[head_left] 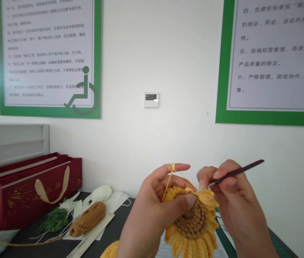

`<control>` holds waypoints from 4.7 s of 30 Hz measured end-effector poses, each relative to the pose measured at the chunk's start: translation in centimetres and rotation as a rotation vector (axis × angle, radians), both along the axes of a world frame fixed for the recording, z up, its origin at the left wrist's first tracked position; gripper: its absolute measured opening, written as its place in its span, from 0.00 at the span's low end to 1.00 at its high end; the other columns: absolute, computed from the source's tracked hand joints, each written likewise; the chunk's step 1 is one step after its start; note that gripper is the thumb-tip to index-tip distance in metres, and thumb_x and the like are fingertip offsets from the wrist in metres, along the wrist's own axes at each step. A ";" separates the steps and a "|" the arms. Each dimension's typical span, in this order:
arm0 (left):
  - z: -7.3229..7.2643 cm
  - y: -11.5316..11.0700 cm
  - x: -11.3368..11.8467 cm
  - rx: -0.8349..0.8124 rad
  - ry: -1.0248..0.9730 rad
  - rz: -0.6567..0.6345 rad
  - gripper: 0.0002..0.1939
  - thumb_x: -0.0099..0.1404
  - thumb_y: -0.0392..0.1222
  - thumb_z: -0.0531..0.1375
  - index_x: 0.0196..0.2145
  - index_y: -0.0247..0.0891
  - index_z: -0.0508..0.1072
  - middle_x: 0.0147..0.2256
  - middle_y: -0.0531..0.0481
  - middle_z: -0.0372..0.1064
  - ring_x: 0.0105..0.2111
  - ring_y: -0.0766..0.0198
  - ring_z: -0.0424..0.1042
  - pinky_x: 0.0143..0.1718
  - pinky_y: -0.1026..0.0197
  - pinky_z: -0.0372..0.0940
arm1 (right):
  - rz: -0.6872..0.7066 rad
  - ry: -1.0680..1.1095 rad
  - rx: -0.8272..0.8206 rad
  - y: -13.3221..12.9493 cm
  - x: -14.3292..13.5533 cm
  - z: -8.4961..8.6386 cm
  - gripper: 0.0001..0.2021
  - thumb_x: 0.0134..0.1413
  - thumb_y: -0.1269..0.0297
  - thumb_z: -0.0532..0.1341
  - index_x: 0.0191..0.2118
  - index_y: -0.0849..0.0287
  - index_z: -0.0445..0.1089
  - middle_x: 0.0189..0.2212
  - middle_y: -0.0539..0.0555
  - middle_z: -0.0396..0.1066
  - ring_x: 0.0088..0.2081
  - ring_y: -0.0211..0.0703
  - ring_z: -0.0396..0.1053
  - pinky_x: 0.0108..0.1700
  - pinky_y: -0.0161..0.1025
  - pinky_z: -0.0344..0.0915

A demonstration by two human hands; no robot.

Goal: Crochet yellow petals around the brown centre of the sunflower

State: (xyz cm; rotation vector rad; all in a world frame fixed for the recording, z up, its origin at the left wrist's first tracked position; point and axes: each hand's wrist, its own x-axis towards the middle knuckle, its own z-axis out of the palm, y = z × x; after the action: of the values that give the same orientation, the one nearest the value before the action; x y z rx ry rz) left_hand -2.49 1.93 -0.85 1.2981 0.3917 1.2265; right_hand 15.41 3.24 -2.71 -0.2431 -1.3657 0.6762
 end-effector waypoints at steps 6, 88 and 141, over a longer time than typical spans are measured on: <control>0.3 -0.2 0.1 -0.019 0.036 0.012 0.25 0.55 0.36 0.75 0.50 0.41 0.79 0.35 0.50 0.76 0.33 0.63 0.74 0.37 0.60 0.65 | -0.063 -0.162 0.156 0.0 1.5 0.0 0.08 0.70 0.52 0.58 0.42 0.48 0.70 0.31 0.50 0.77 0.35 0.43 0.73 0.40 0.41 0.68; 0.7 -2.3 3.1 0.004 -0.120 0.394 0.30 0.54 0.31 0.72 0.55 0.43 0.78 0.31 0.53 0.75 0.28 0.65 0.72 0.31 0.64 0.68 | -1.167 -0.137 0.997 1.1 -1.8 -1.5 0.11 0.57 0.77 0.67 0.27 0.57 0.70 0.33 0.50 0.76 0.34 0.41 0.74 0.33 0.43 0.75; 0.4 -2.0 4.4 0.207 0.050 0.797 0.15 0.51 0.25 0.64 0.30 0.44 0.82 0.30 0.50 0.77 0.31 0.56 0.73 0.36 0.57 0.66 | -1.096 -0.067 0.296 -2.9 -4.4 -0.9 0.05 0.65 0.67 0.62 0.34 0.55 0.70 0.25 0.49 0.72 0.24 0.37 0.70 0.27 0.35 0.67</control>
State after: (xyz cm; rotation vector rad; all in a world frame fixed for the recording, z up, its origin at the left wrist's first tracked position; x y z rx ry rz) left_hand 1.86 -0.03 -0.47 1.3963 0.8913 1.9353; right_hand 11.00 0.36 -3.57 -0.7017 -1.1510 -0.4451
